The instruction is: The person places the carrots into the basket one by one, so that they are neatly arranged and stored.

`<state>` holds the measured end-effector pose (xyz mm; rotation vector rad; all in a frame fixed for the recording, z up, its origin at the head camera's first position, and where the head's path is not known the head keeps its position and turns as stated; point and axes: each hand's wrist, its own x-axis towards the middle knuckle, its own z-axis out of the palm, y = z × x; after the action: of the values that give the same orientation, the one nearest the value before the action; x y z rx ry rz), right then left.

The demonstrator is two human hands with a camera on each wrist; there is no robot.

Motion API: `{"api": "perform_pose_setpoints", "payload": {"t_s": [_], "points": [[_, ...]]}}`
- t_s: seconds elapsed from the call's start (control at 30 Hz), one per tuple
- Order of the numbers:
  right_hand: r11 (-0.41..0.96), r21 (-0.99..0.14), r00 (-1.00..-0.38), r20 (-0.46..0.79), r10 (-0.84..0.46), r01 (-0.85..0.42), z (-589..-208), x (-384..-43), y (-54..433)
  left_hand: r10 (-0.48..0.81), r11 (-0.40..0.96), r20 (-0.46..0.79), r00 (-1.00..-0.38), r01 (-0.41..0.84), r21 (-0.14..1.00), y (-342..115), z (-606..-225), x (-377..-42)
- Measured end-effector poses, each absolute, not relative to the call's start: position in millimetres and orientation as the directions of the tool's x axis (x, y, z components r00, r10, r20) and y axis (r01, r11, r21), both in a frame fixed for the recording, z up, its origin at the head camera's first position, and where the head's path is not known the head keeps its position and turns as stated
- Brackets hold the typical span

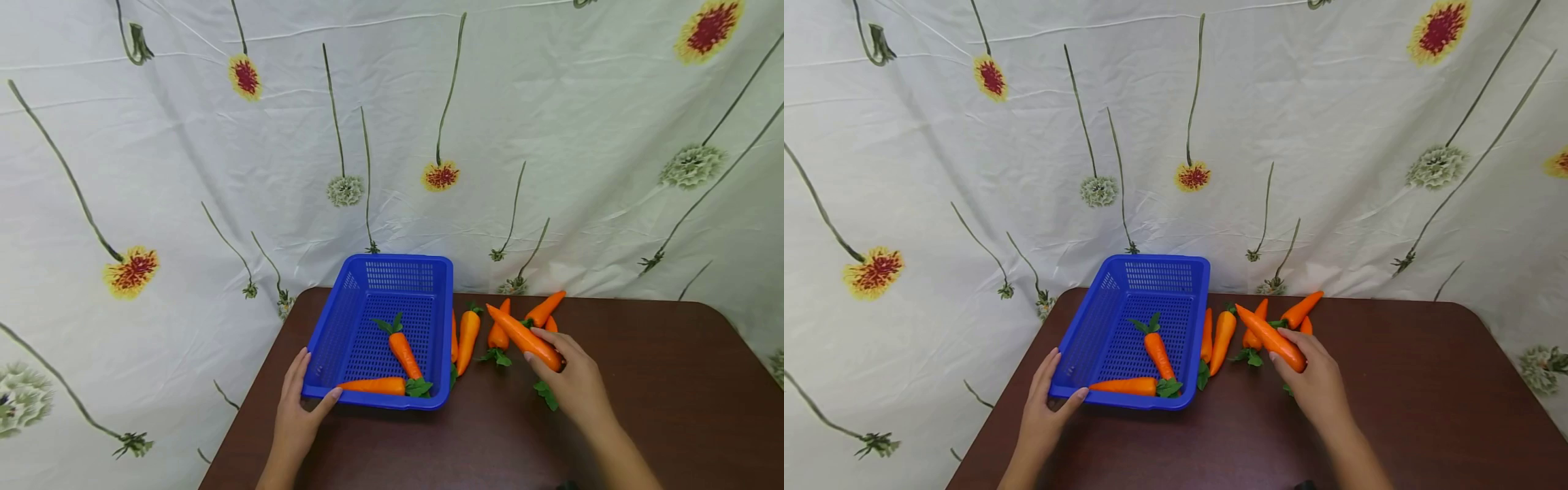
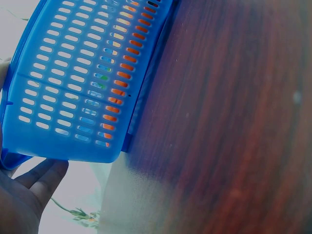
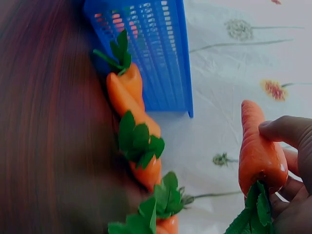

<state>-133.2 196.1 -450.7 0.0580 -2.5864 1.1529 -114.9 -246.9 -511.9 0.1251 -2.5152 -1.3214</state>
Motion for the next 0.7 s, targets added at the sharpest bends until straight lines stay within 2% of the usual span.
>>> {"api": "perform_pose_setpoints", "payload": {"t_s": [0.7], "points": [[0.627, -0.693, -0.923, 0.363, -0.126, -0.357, -440.0, -143.3, 135.0, -0.209, 0.585, 0.22, -0.953, 0.059, 0.809, -247.1, -513.2, -115.6]]}}
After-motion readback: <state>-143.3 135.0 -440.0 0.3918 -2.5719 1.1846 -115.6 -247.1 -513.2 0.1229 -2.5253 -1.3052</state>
